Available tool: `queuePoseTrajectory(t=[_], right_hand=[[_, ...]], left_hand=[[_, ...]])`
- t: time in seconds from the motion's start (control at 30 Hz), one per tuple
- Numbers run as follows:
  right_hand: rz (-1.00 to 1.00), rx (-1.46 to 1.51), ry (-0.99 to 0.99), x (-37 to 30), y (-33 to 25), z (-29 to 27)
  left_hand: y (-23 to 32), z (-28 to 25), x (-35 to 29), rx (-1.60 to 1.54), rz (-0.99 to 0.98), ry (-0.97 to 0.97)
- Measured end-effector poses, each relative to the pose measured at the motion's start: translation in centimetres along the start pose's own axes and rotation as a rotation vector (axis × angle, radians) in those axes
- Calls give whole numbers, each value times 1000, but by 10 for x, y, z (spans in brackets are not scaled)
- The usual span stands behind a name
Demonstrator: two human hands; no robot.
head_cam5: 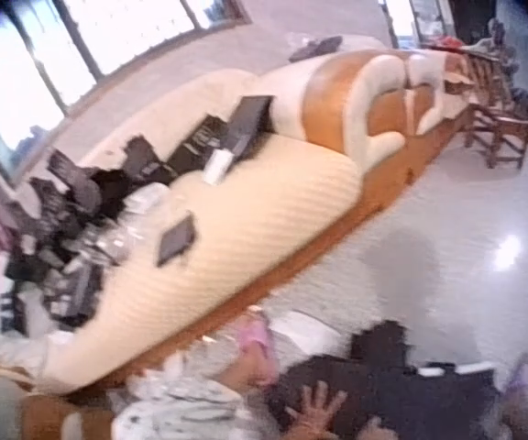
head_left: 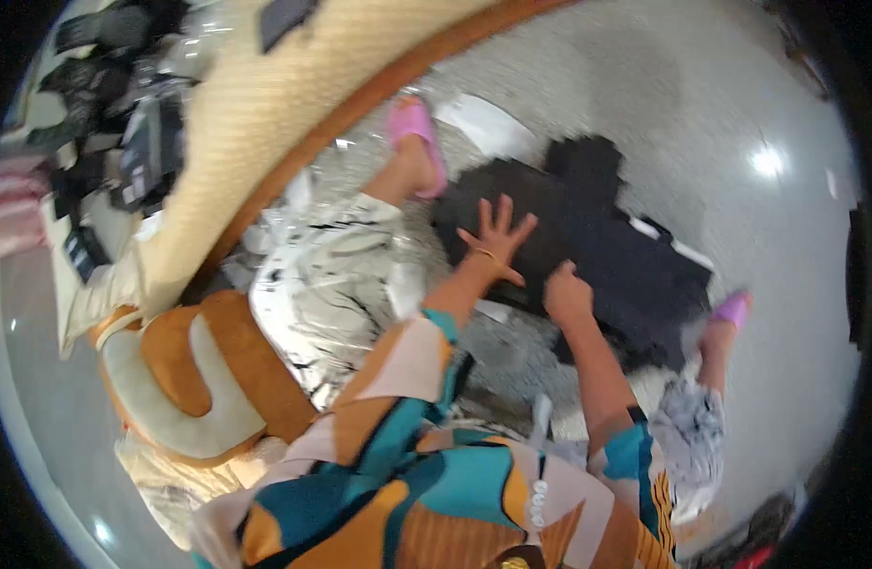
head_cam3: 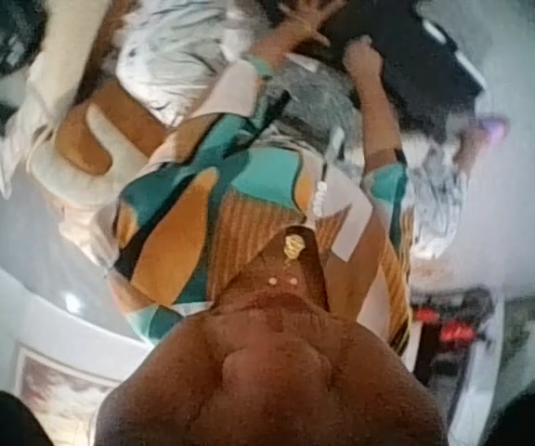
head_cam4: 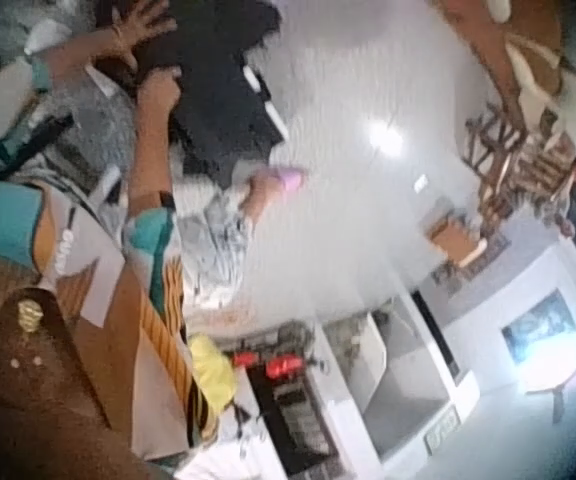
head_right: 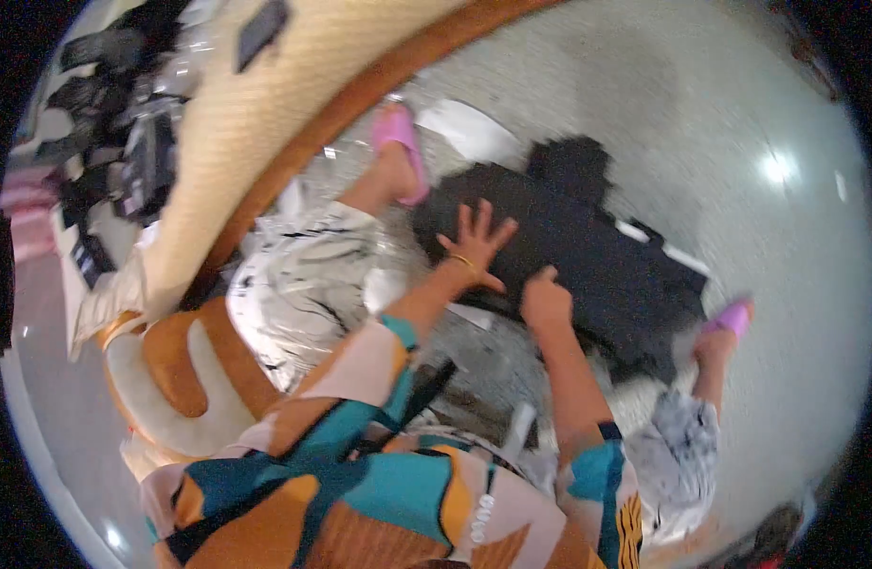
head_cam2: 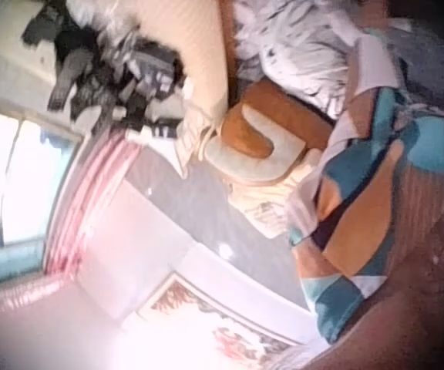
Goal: Assembling and organizing black cardboard boxes on the floor in a living room area.
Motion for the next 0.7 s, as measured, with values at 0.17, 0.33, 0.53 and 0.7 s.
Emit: queuePoseTrajectory(t=[0.17, 0.33, 0.53, 0.7], right_hand=[[47, -207, -92, -6, 6, 11], [225, -208, -220, -9, -11, -7], [81, -60, 155, -53, -18, -34], [-93, 66, 251, -84, -19, -24]], left_hand=[[23, -3, -7, -14, 34, -66], [9, -12, 0, 10, -37, -276], [-10, -60, -16, -117, 13, 69], [-114, -191, -63, -995, 213, 603]])
Point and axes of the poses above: each hand's wrist, its own x-axis towards the middle knuckle, its own z-axis out of the palm, y = z × x, the point moved 3 cm from there along x, towards the middle knuckle, and after that the axes turned 9 degrees about x, right-handed, at the moved point
